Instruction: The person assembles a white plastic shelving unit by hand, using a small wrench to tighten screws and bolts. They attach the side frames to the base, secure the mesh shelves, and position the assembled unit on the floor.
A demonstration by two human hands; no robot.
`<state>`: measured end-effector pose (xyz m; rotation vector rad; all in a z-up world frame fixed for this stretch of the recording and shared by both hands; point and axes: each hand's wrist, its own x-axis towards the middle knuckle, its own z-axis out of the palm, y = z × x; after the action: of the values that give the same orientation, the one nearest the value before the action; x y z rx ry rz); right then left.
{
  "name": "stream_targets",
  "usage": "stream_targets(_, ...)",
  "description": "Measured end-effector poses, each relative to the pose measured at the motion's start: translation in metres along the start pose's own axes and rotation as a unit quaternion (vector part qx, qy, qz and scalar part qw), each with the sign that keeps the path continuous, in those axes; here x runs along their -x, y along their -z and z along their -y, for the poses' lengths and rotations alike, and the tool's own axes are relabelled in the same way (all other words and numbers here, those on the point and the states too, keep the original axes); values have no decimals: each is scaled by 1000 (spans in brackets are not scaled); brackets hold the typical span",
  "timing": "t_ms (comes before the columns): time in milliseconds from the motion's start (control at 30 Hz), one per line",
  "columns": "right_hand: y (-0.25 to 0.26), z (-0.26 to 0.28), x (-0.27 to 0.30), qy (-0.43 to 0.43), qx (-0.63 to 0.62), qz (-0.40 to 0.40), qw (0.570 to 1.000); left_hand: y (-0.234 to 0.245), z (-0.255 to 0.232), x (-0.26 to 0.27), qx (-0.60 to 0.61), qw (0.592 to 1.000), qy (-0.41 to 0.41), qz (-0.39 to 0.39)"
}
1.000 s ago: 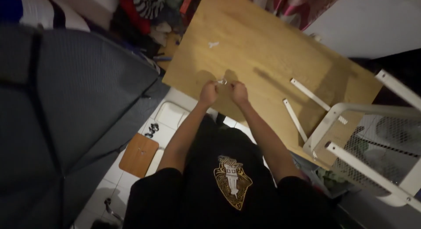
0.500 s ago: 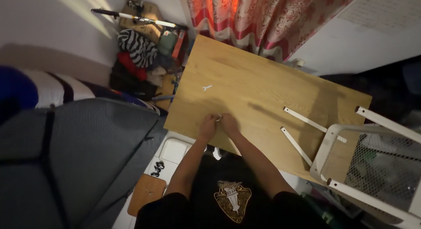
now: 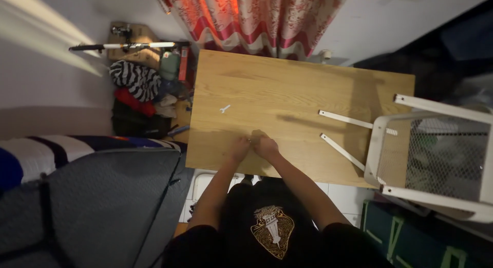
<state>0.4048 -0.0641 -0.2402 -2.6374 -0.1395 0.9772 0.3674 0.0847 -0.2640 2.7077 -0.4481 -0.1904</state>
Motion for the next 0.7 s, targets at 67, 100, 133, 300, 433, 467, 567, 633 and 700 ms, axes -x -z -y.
stream_targets(67, 3, -5, 6, -2, -32, -30, 999, 0, 1, -5, -35, 999, -20, 23)
stream_targets(100, 3, -9, 10, -1, -51, -28, 998, 0, 1, -5, -50, 998, -39, 3)
stream_targets(133, 4, -12, 17, 1, -70, -27, 997, 0, 2, -4, -65, 996, -57, -18)
stream_targets(300, 14, -26, 48, 0, -213, -85, 973, 2, 15, -6, -12, 994, -92, 64)
stream_targets(433, 18, -39, 70, -25, -235, -114, 965, 3, 23, -5, 15, 989, -58, 139)
stream_targets(467, 18, -42, 74, -29, -241, -122, 962, 4, 22, -5, -7, 988, -60, 142)
stream_targets(567, 16, -48, 83, -34, -239, -128, 962, 6, 20, 5, 53, 990, -74, 110)
stream_targets(633, 12, -49, 86, -2, -244, -126, 962, 4, 19, 15, 51, 981, -170, 76)
stream_targets(700, 1, -50, 89, 11, -257, -117, 959, 0, 19, 28, 103, 973, -190, 80)
